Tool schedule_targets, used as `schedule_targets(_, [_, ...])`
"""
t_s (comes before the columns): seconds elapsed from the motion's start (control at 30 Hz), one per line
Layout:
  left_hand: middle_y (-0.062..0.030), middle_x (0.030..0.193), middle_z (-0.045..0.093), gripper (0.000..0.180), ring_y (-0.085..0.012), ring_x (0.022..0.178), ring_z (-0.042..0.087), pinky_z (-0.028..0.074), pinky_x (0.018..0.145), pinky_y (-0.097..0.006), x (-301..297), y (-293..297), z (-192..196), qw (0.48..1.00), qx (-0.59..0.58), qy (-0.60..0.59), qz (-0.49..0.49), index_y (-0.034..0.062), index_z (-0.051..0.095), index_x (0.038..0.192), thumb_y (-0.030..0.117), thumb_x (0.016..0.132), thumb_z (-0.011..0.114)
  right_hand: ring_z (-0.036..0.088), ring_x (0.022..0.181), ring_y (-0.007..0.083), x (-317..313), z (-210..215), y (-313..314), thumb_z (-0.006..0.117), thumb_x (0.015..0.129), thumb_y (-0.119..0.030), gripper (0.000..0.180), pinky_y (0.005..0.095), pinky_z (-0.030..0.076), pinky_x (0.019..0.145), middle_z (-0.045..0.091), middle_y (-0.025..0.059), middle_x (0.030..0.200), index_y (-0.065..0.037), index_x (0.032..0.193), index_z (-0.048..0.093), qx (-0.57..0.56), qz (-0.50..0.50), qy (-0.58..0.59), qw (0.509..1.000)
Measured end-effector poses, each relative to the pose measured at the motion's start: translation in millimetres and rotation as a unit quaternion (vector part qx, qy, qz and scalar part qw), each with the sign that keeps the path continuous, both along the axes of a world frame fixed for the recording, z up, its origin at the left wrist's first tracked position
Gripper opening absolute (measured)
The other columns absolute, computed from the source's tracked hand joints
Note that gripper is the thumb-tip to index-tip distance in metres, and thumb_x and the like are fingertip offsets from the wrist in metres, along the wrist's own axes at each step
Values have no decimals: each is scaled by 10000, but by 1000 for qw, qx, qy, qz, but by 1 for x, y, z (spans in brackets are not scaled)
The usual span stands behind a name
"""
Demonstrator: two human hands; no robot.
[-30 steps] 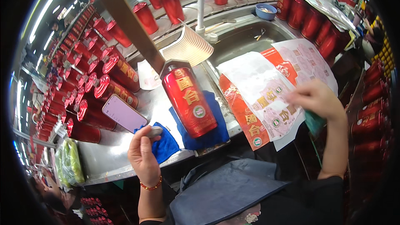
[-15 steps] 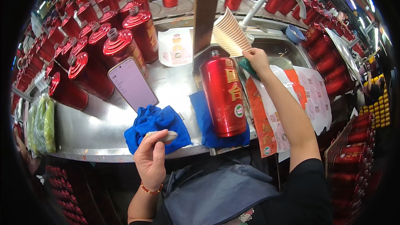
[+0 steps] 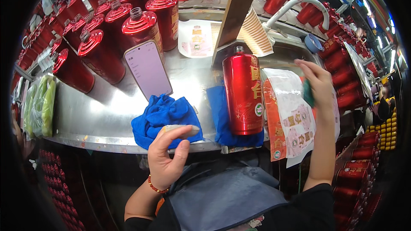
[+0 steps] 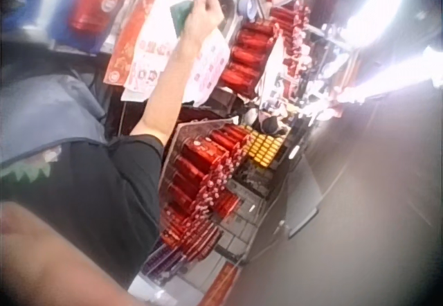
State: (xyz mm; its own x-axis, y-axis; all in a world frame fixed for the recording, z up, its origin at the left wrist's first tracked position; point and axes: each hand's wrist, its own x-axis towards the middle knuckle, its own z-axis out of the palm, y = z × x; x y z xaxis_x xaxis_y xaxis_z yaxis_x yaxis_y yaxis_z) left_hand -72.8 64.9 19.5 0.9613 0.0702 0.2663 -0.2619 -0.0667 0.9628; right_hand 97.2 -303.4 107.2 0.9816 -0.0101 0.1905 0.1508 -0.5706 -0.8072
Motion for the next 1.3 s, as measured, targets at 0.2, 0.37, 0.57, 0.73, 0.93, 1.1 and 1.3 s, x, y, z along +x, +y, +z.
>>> schedule_targets(0.2, [-130,1299,625,531,-315,1154,496,414,1002,-393,10,-39,44,957,239,-162,-26,102,718,1227,208,729,865,722,803,235,-91,74,32,688,852,13,145,304,561,716,746,130,930,7,986,744,-169,316,21,933])
schedule_targets(0.37, [-96,1342,592,672,-296,1134,481,394,994,-370,9,-76,57,950,254,-166,-77,146,721,1240,379,640,914,700,798,307,-112,47,63,697,857,-131,120,395,553,668,710,81,855,-89,965,726,-245,447,119,852])
schedule_targets(0.57, [-85,1262,646,532,-288,1063,527,441,905,-367,2,-87,40,941,288,-171,-51,141,763,1114,226,608,907,693,743,372,-105,18,78,624,900,-210,196,472,548,655,694,158,754,-63,833,734,-262,483,147,822])
schedule_targets(0.73, [-61,1191,687,405,-261,999,548,458,840,-341,-2,-90,33,932,288,-222,-5,160,797,989,97,598,884,680,780,381,-102,10,80,667,863,-199,180,458,546,696,690,174,817,-27,882,714,-258,462,156,834])
schedule_targets(0.93, [-116,1242,684,272,-260,1058,527,433,884,-340,0,-84,29,968,214,-133,10,132,792,941,72,686,865,691,773,271,-101,-4,66,725,859,-112,131,350,524,661,699,137,895,-17,950,716,-98,439,145,881])
schedule_targets(1.1, [-94,1340,634,174,-217,1071,521,432,935,-328,7,-89,10,994,92,-57,21,103,768,955,87,794,830,651,669,101,-98,5,54,721,880,-38,107,265,481,594,700,59,800,-1,980,730,-36,395,225,890])
schedule_targets(1.3, [-88,1373,607,143,-208,1159,508,382,1027,-330,11,-93,6,1000,18,-12,21,100,765,963,93,829,816,678,694,105,-92,13,49,705,918,-30,89,233,521,633,715,60,786,55,934,722,5,321,296,900])
